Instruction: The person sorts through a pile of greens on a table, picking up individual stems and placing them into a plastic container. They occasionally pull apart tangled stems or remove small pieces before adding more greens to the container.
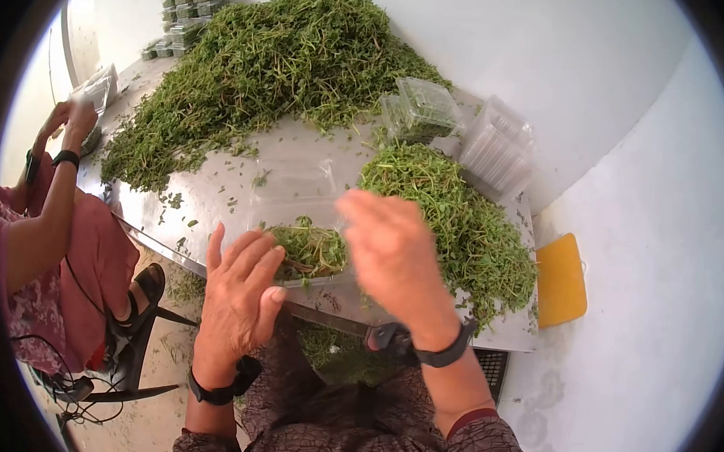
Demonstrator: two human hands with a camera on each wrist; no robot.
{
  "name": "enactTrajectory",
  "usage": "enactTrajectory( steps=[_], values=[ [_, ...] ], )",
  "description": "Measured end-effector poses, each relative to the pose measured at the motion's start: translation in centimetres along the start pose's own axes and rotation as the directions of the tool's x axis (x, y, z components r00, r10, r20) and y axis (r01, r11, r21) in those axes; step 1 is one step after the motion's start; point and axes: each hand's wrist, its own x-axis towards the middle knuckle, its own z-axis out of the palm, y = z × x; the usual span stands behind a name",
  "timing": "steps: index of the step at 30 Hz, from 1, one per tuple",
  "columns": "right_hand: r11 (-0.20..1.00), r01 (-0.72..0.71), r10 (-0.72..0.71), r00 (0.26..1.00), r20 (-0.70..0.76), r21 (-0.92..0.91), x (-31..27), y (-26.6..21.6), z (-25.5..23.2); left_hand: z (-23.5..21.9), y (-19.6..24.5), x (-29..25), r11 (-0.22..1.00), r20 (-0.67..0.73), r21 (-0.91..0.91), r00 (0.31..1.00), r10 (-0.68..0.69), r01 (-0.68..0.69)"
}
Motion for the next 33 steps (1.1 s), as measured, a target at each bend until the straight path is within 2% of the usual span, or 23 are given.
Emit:
enactTrajectory(
  steps=[1,3,4,6,12,13,14,16,18,21,28,31,32,33],
  values=[
    [0.991,-0.075,0.073,0.997,-0.025,-0.113,0.0,0.4,-1.4,-0.1,-0.1,-0.3,1.000,-0.057,0.010,0.998,0.013,-0.013],
    [0.926,-0.160,0.145,0.987,-0.069,-0.342,-0.3,1.6,-3.3,-0.3,-0.4,-1.1,1.000,-0.081,-0.021,0.997,-0.008,0.006],
    [0.925,-0.161,0.148,0.987,-0.065,-0.343,-0.4,2.4,-4.0,-0.3,-0.6,-1.6,0.998,-0.107,-0.053,0.994,-0.028,0.022],
    [0.807,-0.377,0.393,0.917,-0.062,-0.456,-1.1,4.0,-4.6,0.0,-0.7,-2.4,0.997,-0.126,-0.069,0.991,-0.044,0.036],
    [0.697,-0.439,0.565,0.824,0.056,-0.567,-1.9,6.1,-4.8,0.3,-0.3,-3.7,0.996,-0.199,-0.072,0.977,-0.073,0.060],
    [0.710,-0.417,0.521,0.853,0.026,-0.567,-2.2,6.4,-4.7,0.3,-0.2,-3.7,0.996,-0.228,-0.078,0.972,-0.059,0.042],
    [0.718,-0.414,0.520,0.853,0.036,-0.560,-2.5,6.8,-4.7,0.3,-0.1,-3.8,0.996,-0.257,-0.080,0.965,-0.048,0.028],
    [0.779,-0.350,0.379,0.924,-0.054,-0.520,-2.9,7.5,-4.7,0.1,0.2,-3.8,0.997,-0.252,-0.065,0.966,-0.056,0.041],
    [0.804,-0.335,0.338,0.937,-0.086,-0.492,-3.2,7.7,-5.1,0.0,0.1,-3.7,0.998,-0.252,-0.050,0.966,-0.058,0.047],
    [0.820,-0.466,0.397,0.881,-0.256,-0.333,-3.0,7.5,-5.8,0.4,0.0,-4.0,0.996,-0.265,-0.080,0.963,-0.048,0.028],
    [0.832,-0.514,0.414,0.826,-0.383,-0.210,-2.3,7.6,-6.8,0.6,-0.1,-3.8,0.996,-0.303,-0.085,0.952,-0.036,0.011],
    [0.860,-0.510,0.458,0.777,-0.431,-0.006,-1.8,6.8,-7.4,0.7,-0.2,-3.9,0.996,-0.279,-0.073,0.958,-0.067,0.048],
    [0.857,-0.515,0.459,0.774,-0.437,-0.013,-1.6,6.6,-7.5,0.7,-0.2,-3.9,0.996,-0.277,-0.081,0.959,-0.062,0.041],
    [0.833,-0.548,0.523,0.735,-0.432,0.076,-1.4,6.5,-7.6,0.7,-0.2,-3.8,0.996,-0.271,-0.083,0.961,-0.061,0.040]
  ],
)
